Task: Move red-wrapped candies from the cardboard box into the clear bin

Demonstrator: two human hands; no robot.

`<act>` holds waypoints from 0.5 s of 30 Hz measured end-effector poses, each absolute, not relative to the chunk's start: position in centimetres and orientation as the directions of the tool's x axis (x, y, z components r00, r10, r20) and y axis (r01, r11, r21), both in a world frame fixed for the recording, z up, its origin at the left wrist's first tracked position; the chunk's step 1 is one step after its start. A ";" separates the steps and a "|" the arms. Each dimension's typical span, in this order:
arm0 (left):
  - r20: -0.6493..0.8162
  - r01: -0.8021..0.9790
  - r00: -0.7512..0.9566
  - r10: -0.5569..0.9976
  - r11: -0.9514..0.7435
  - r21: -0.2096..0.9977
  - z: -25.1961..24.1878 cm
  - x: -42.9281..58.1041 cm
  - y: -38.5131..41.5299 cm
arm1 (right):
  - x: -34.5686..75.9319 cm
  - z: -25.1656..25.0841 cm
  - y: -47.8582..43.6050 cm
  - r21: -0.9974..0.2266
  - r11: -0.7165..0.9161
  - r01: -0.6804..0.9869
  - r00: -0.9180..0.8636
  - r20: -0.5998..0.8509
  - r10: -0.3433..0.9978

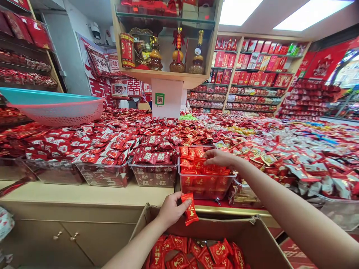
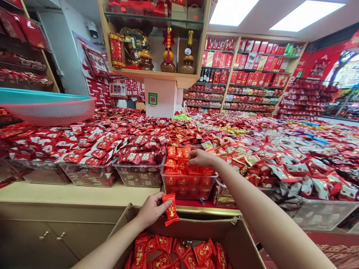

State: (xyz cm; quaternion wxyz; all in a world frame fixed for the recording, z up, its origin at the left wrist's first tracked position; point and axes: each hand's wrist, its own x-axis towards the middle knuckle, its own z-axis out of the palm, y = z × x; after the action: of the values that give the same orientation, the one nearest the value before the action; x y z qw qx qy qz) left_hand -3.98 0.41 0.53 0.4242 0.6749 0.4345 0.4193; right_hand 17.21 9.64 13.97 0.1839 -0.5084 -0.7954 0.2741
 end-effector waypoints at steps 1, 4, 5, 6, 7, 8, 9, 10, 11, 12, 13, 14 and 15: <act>0.201 0.225 0.276 0.940 -0.266 0.937 0.6 -4.0 0.4 | 17.2 14.0 9.3 -0.614 0.340 0.712 -0.414 0.024 0.910; 0.201 0.223 0.272 0.941 -0.265 0.938 0.8 -3.9 0.3 | 17.1 14.2 8.6 -0.600 0.361 0.714 -0.394 0.083 0.915; 0.198 0.228 0.265 0.944 -0.261 0.938 0.9 -3.9 0.3 | 17.2 14.4 8.5 -0.604 0.362 0.711 -0.390 0.090 0.917; 0.194 0.235 0.260 0.946 -0.256 0.938 0.9 -3.9 0.2 | 17.3 14.5 8.4 -0.606 0.362 0.708 -0.393 0.087 0.915; 0.190 0.242 0.254 0.948 -0.253 0.937 0.9 -3.9 0.2 | 17.4 14.6 8.4 -0.603 0.366 0.709 -0.408 0.073 0.910; 0.188 0.248 0.253 0.949 -0.251 0.935 0.9 -3.9 0.2 | 17.6 14.7 8.4 -0.590 0.377 0.713 -0.430 0.056 0.901; 0.189 0.254 0.251 0.949 -0.253 0.934 0.8 -3.9 0.2 | 17.7 14.9 8.4 -0.566 0.398 0.722 -0.455 0.044 0.889; 0.191 0.258 0.251 0.949 -0.255 0.932 0.8 -3.9 0.2 | 17.9 15.0 8.4 -0.535 0.426 0.730 -0.477 0.047 0.878; 0.193 0.261 0.249 0.949 -0.258 0.930 0.8 -3.9 0.3 | 18.0 15.0 8.4 -0.503 0.452 0.737 -0.495 0.054 0.867; 0.193 0.262 0.248 0.949 -0.258 0.930 0.7 -3.9 0.3 | 18.1 15.1 8.4 -0.474 0.470 0.744 -0.508 0.055 0.859; 0.192 0.262 0.246 0.950 -0.256 0.930 0.7 -3.9 0.3 | 18.2 15.2 8.4 -0.452 0.480 0.752 -0.516 0.049 0.855; 0.190 0.260 0.243 0.951 -0.253 0.932 0.8 -3.9 0.2 | 18.1 15.2 8.3 -0.430 0.481 0.764 -0.518 0.036 0.855; 0.187 0.257 0.240 0.952 -0.249 0.934 0.8 -3.9 0.2 | 18.0 15.2 8.2 -0.404 0.476 0.781 -0.514 0.018 0.858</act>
State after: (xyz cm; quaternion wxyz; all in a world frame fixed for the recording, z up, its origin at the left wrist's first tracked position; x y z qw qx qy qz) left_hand -3.88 0.23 0.79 0.4144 0.6696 0.4517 0.4195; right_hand 18.03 8.23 15.19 0.1092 -0.4807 -0.8522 0.1752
